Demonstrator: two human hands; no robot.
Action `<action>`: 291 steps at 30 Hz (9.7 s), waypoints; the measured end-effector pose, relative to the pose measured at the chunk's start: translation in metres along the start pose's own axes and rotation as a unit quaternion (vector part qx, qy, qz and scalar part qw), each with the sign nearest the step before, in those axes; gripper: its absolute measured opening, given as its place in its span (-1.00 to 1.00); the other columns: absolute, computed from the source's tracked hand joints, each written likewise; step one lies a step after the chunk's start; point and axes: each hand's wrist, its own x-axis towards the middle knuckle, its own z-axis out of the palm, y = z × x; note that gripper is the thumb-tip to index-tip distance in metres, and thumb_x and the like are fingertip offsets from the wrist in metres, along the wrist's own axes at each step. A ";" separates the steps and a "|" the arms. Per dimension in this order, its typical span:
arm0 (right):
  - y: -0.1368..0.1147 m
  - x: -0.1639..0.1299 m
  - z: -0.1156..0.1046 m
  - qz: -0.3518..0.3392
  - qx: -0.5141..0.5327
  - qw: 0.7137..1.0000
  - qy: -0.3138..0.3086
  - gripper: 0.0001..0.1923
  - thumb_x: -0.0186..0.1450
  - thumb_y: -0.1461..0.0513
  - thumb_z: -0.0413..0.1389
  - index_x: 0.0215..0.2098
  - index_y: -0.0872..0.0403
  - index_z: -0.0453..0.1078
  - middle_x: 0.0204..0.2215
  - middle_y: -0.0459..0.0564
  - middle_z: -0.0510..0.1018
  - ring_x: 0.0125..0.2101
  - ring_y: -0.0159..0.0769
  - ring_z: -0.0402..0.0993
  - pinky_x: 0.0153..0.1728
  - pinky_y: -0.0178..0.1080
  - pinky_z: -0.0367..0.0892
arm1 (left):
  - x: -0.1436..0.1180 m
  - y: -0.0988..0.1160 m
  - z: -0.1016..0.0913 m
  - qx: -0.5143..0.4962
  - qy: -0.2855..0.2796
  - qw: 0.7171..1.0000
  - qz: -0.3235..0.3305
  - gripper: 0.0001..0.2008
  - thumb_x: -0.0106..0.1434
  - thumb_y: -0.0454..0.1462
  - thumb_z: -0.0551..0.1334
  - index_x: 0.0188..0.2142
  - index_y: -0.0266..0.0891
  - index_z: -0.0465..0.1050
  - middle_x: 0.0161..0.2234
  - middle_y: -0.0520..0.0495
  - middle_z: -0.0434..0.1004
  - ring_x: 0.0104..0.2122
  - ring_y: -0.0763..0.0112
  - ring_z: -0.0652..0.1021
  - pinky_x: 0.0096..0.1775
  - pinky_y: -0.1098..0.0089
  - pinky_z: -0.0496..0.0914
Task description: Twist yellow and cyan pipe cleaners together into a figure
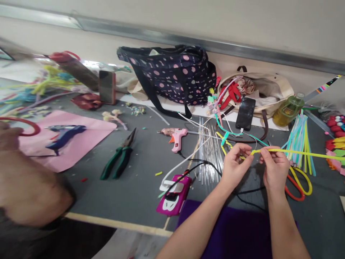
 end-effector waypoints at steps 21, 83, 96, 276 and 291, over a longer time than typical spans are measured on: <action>-0.007 -0.010 -0.002 -0.275 -0.141 0.951 0.021 -0.95 0.20 0.24 0.22 -0.38 0.05 0.45 -0.43 -0.04 0.58 -0.43 -0.26 0.54 -0.43 -0.20 0.46 | -0.002 -0.002 0.000 0.059 0.004 0.998 0.022 -0.79 0.15 -0.28 0.29 -0.20 -0.25 0.51 -0.34 -0.07 0.47 -0.35 0.43 0.47 -0.46 0.53 0.29; 0.004 -0.005 0.000 -0.102 -0.145 0.980 -0.089 -0.80 0.26 0.13 0.13 -0.22 0.05 0.48 -0.30 -0.01 0.57 -0.33 -0.27 0.48 -0.32 -0.24 0.36 | -0.004 0.005 0.001 -0.003 -0.009 1.000 0.008 -0.77 0.19 -0.28 0.24 -0.16 -0.23 0.57 -0.34 -0.06 0.30 -0.43 0.48 0.40 -0.59 0.56 0.40; 0.009 0.006 -0.004 0.029 -0.040 0.993 -0.111 -0.79 0.13 0.10 0.26 -0.44 0.08 0.46 -0.54 -0.12 0.47 -0.49 -0.39 0.30 -0.43 -0.33 0.21 | -0.002 0.000 0.002 -0.001 -0.030 0.998 -0.063 -0.72 0.09 -0.14 0.35 -0.30 -0.32 0.48 -0.41 -0.06 0.45 -0.46 0.48 0.43 -0.59 0.57 0.37; -0.008 0.001 -0.013 0.086 0.125 0.973 -0.171 -0.80 0.06 0.12 0.29 -0.44 0.07 0.48 -0.56 -0.14 0.45 -0.57 -0.45 0.29 -0.57 -0.39 0.20 | -0.016 0.003 0.008 0.119 -0.044 0.991 0.035 -0.82 0.15 -0.19 0.26 -0.36 -0.29 0.51 -0.46 -0.03 0.53 -0.50 0.47 0.47 -0.45 0.48 0.39; 0.003 -0.002 -0.006 0.037 0.097 0.980 -0.167 -0.81 0.07 0.10 0.28 -0.44 0.06 0.51 -0.55 -0.13 0.49 -0.58 -0.43 0.27 -0.56 -0.36 0.19 | -0.011 -0.011 0.003 0.128 0.005 0.988 0.082 -0.75 0.17 -0.13 0.27 -0.25 -0.26 0.52 -0.41 -0.04 0.54 -0.45 0.43 0.49 -0.34 0.40 0.42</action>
